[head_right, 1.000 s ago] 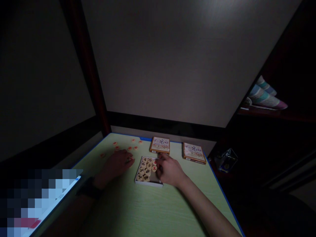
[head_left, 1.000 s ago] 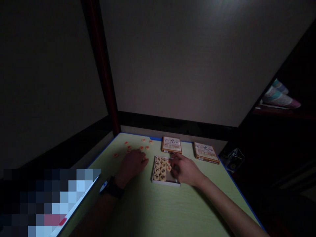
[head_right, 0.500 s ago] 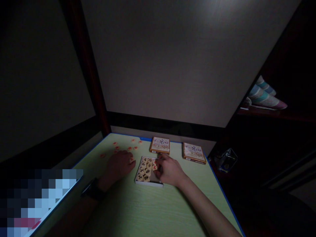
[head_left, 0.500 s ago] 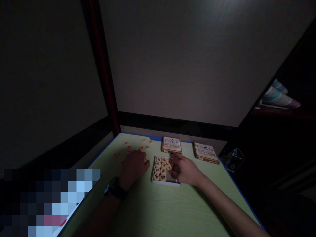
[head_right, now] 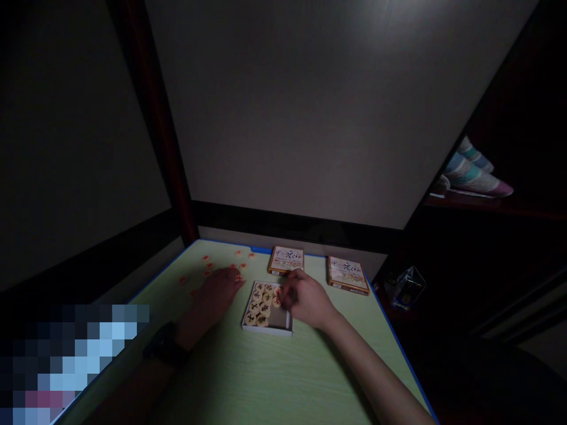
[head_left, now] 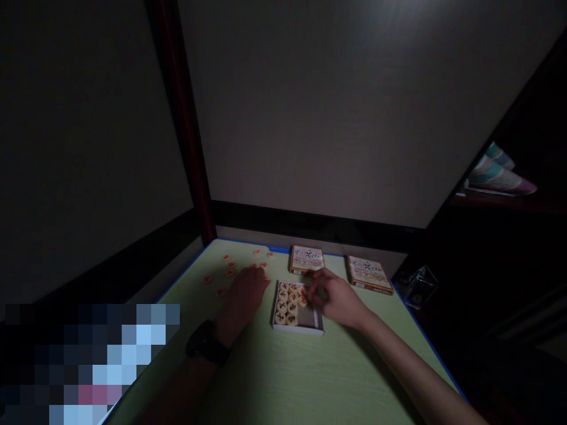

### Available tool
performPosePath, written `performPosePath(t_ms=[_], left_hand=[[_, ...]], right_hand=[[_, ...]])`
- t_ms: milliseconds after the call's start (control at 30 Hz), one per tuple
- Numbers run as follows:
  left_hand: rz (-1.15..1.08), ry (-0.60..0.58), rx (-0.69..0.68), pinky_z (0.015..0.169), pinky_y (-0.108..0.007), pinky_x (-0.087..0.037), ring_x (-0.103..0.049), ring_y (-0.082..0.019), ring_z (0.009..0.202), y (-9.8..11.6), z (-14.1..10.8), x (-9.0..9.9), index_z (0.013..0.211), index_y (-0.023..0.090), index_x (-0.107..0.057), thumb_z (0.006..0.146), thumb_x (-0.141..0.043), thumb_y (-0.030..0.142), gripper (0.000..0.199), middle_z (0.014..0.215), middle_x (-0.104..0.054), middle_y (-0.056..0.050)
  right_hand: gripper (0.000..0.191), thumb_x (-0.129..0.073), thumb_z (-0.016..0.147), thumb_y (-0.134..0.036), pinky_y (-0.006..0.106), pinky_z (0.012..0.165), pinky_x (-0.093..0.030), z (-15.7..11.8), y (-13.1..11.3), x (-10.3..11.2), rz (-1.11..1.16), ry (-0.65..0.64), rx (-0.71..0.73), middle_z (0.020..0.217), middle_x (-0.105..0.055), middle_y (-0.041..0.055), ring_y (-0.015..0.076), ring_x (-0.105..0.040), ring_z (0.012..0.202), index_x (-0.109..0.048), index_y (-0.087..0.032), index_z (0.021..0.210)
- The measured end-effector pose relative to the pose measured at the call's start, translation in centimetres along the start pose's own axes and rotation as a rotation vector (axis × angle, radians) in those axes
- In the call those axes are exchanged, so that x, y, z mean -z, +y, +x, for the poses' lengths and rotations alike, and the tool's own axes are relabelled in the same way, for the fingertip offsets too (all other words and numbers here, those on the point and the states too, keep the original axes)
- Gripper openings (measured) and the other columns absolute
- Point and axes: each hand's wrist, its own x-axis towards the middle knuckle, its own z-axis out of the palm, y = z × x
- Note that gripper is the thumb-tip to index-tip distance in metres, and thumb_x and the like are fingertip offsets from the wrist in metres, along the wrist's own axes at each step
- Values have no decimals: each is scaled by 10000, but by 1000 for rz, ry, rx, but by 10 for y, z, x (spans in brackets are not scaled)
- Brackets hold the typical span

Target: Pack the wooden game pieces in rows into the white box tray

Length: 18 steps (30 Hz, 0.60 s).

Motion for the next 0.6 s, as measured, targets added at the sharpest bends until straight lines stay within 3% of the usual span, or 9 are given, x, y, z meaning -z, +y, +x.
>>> performPosePath(t_ms=[100, 200, 333, 400, 500, 600], left_hand=[[-197, 66, -134, 960, -365, -473, -610, -223, 1062, 13, 0, 5, 1073, 177, -614, 966, -517, 206, 148, 1093, -676, -91], [-327, 68, -242, 900, -329, -490, -613, -200, 1016, 31, -4, 10, 1039, 208, -601, 956, -548, 226, 100, 1045, -673, -53], [-387, 22, -243, 810, -292, -484, -615, -188, 960, 50, -13, 14, 1013, 213, -582, 937, -589, 232, 79, 1005, -657, -39], [-387, -5, -238, 811, -297, -478, -612, -193, 962, 52, -15, 16, 1003, 216, -580, 909, -631, 238, 109, 1009, -656, -39], [-376, 15, -268, 849, -333, -473, -597, -222, 994, 47, -15, 19, 1029, 221, -584, 853, -686, 287, 213, 1032, -658, -51], [-326, 57, -268, 886, -362, -465, -586, -244, 1009, 36, -12, 17, 1021, 210, -598, 835, -654, 265, 201, 1024, -659, -72]], right_hand=[[150, -594, 858, -231, 327, 808, -500, 4, -2, -7, 182, 81, -65, 891, -688, 69, 190, -636, 834, -718, -186, 785], [240, -655, 837, -409, 297, 690, -504, 6, -6, -16, 539, 10, -141, 810, -714, 42, 173, -644, 733, -705, -176, 872], [377, -756, 712, -494, 286, 639, -502, 7, -8, -18, 773, -18, -190, 752, -711, 24, 161, -641, 669, -677, -168, 883], [287, -748, 718, -417, 279, 638, -500, 6, -6, -14, 724, -29, -195, 731, -712, 22, 156, -639, 661, -676, -165, 836], [47, -680, 725, -218, 257, 625, -476, 3, -4, -3, 471, -104, -167, 689, -715, 11, 153, -642, 652, -687, -171, 722], [178, -610, 692, -71, 248, 636, -445, 0, -4, 5, 143, -215, -101, 664, -722, -14, 157, -663, 667, -726, -204, 672]])
